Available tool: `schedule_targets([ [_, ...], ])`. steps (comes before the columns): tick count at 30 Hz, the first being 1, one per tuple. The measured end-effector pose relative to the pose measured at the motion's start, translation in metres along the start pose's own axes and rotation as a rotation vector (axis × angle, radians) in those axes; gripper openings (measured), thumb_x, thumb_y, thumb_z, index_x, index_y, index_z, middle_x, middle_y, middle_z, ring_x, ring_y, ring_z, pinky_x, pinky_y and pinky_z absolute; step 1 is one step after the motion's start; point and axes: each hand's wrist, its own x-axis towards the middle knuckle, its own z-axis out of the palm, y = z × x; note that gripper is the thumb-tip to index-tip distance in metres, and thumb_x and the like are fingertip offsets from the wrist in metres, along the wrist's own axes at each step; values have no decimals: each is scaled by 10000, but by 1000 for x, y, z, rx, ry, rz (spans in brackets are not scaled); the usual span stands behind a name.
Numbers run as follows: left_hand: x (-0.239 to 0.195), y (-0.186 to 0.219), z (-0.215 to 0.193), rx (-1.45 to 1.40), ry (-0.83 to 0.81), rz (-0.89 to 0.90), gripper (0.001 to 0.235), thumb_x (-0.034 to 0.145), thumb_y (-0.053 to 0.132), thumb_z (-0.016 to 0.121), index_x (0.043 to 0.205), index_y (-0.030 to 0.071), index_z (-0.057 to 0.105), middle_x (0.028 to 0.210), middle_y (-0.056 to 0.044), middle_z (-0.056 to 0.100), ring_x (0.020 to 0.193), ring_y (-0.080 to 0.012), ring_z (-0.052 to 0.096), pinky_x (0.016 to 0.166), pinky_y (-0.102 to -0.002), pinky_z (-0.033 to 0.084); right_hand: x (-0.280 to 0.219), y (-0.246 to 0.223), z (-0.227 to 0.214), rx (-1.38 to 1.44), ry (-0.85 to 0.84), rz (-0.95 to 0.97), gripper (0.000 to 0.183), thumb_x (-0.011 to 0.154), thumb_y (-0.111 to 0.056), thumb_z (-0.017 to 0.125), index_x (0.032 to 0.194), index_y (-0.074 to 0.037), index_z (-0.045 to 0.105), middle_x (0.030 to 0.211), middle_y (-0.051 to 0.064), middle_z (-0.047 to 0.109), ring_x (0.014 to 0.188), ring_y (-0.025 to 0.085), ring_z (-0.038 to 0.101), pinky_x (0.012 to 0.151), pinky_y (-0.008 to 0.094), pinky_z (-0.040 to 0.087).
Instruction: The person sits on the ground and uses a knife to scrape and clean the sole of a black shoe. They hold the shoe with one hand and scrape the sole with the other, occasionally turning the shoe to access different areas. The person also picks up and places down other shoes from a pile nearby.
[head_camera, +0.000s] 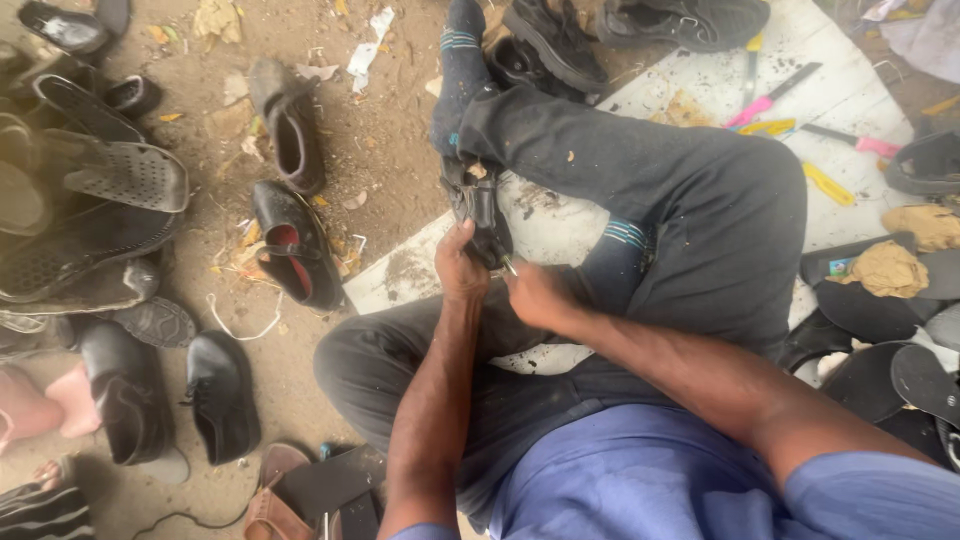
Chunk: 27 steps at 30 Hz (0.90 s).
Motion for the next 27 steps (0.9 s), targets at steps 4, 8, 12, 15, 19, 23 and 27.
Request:
schedule_targets([
  [4, 2, 3, 12, -80, 49, -70, 160, 909, 163, 689, 926, 6, 663, 819, -99, 685, 700, -239, 644, 657, -360, 519, -59, 13, 2, 21, -26, 6, 182, 965, -159, 573, 1071, -11, 572, 742, 286, 663, 775, 493, 672, 655, 567, 471],
  [8, 5, 0, 16, -199, 45, -169, 185, 873, 200, 672, 939, 29, 653, 789, -102, 684, 665, -238, 649, 629, -349, 531, -11, 26, 17, 18, 101, -41, 158, 983, -159, 598, 984, -3, 624, 784, 287, 663, 766, 480, 672, 631, 534, 499],
  [12, 4, 11, 8, -257, 71, -216, 261, 920, 257, 681, 1008, 12, 681, 727, -79, 659, 576, -193, 613, 496, -298, 470, -34, 12, 31, 99, 101, -28, 159, 978, -152, 580, 991, 4, 607, 736, 265, 646, 687, 438, 672, 586, 525, 495],
  [15, 4, 10, 13, -263, 54, -177, 313, 927, 282, 685, 1042, -9, 696, 711, -69, 657, 544, -175, 604, 452, -287, 456, -46, 4, 21, 205, 71, 3, 172, 995, -158, 575, 975, 12, 591, 629, 192, 590, 555, 331, 606, 531, 475, 471],
  [19, 5, 17, 21, -314, 74, -185, 323, 931, 282, 648, 1064, -9, 691, 797, -83, 689, 636, -183, 646, 542, -292, 506, -14, -2, 26, 802, -97, 453, 183, 1046, -166, 515, 962, -5, 540, 586, -2, 449, 436, 148, 376, 389, 367, 304],
  [23, 7, 25, 24, -347, 121, -131, 243, 963, 235, 621, 1029, 4, 658, 877, -98, 704, 742, -220, 682, 665, -336, 560, -22, -14, 47, 655, 26, 234, 122, 1045, -148, 532, 972, -63, 578, 571, -21, 441, 444, 94, 389, 377, 307, 321],
  [27, 12, 22, 20, -442, 16, -124, 282, 980, 217, 612, 1100, -30, 677, 923, -117, 733, 755, -201, 676, 664, -312, 536, -42, -16, 47, 783, -61, 378, 90, 1036, -166, 510, 993, -93, 542, 550, -5, 433, 375, 113, 386, 327, 332, 311],
])
